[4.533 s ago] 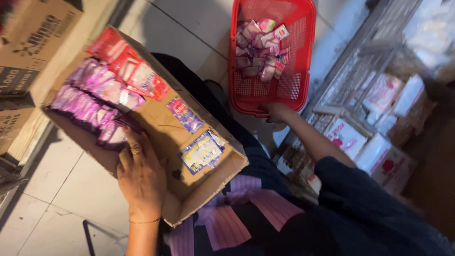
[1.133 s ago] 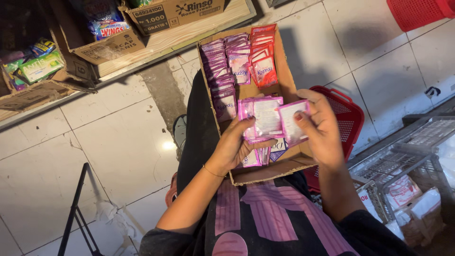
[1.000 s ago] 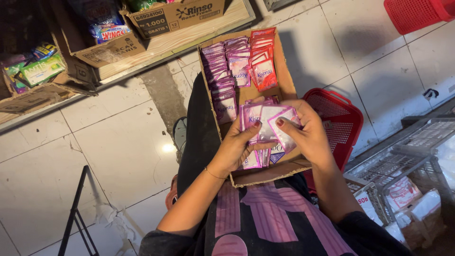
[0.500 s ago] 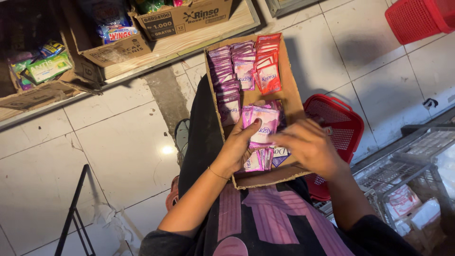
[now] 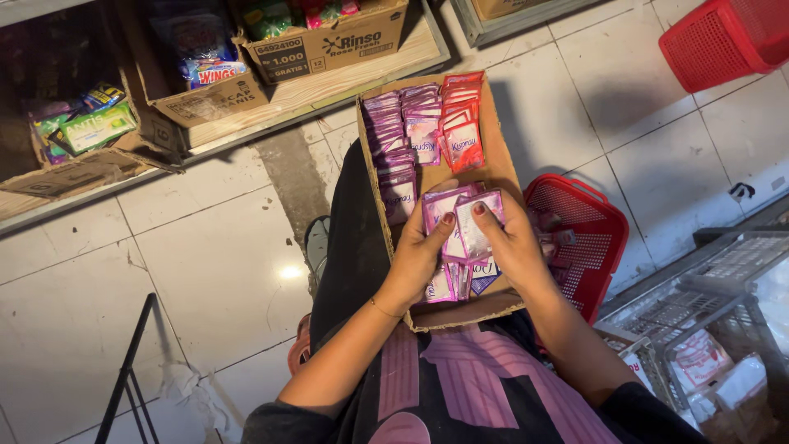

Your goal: The person picks up several sachets of detergent and shampoo from the floor and a basket, places them into a cardboard box, and organizes them by stacking them into neat rows.

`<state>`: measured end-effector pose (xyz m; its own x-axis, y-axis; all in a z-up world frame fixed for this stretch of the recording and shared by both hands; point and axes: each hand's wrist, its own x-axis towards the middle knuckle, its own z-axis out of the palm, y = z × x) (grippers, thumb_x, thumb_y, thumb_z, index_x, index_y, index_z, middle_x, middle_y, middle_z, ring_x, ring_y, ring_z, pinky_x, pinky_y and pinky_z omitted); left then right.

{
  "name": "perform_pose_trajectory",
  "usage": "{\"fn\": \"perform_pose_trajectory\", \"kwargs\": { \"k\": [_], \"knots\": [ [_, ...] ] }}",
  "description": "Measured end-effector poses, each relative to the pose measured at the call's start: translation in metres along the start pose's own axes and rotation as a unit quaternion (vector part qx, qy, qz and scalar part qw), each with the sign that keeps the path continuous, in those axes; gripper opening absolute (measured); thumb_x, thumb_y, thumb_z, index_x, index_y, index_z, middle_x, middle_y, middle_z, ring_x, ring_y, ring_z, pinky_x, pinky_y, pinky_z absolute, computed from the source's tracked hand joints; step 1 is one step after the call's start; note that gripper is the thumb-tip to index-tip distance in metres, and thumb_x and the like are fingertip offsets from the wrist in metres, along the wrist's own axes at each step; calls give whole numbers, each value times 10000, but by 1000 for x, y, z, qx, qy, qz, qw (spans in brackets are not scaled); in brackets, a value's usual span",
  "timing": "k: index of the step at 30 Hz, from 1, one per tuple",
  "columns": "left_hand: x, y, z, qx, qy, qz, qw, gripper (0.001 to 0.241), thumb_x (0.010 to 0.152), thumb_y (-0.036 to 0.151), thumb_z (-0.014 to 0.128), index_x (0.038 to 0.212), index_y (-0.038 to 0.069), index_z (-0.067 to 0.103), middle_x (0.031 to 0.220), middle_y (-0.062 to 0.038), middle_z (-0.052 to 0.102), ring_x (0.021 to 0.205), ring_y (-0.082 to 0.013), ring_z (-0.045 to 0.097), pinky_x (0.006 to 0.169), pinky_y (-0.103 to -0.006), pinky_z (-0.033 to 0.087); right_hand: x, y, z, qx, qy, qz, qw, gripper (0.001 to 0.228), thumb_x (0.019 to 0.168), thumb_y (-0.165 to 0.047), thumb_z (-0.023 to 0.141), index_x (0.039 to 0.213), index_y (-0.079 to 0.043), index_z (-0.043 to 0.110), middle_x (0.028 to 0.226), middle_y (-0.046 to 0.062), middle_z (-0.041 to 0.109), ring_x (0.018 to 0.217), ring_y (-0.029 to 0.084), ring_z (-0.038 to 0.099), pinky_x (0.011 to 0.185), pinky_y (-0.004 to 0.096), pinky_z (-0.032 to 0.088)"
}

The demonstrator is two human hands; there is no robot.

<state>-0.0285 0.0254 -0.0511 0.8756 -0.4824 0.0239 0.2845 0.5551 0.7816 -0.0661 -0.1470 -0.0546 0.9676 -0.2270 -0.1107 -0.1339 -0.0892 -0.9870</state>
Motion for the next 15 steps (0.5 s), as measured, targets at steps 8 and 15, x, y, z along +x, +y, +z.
{"fn": "perform_pose_trajectory", "kwargs": {
  "k": [8,15],
  "knots": [
    [-4,-4,-4,-165,53,-138,975,474,1062,159,497,1524,60,470,1360,-93,607,1173,-199,625,983,-406,535,4,-21,-9,85,89,-35,992,153,1077,-153,623,1171,-37,592,1015,6,674,872,53,636,775,223,532],
    [-4,-12,1,103,57,62,991,429,1049,160,620,1441,-1,556,1363,-126,637,1264,-185,587,1110,-325,466,-2,-14,7,37,4,-35,999,258,1005,-135,713,1199,-22,585,1051,5,658,931,55,611,834,230,511]
  ]
}}
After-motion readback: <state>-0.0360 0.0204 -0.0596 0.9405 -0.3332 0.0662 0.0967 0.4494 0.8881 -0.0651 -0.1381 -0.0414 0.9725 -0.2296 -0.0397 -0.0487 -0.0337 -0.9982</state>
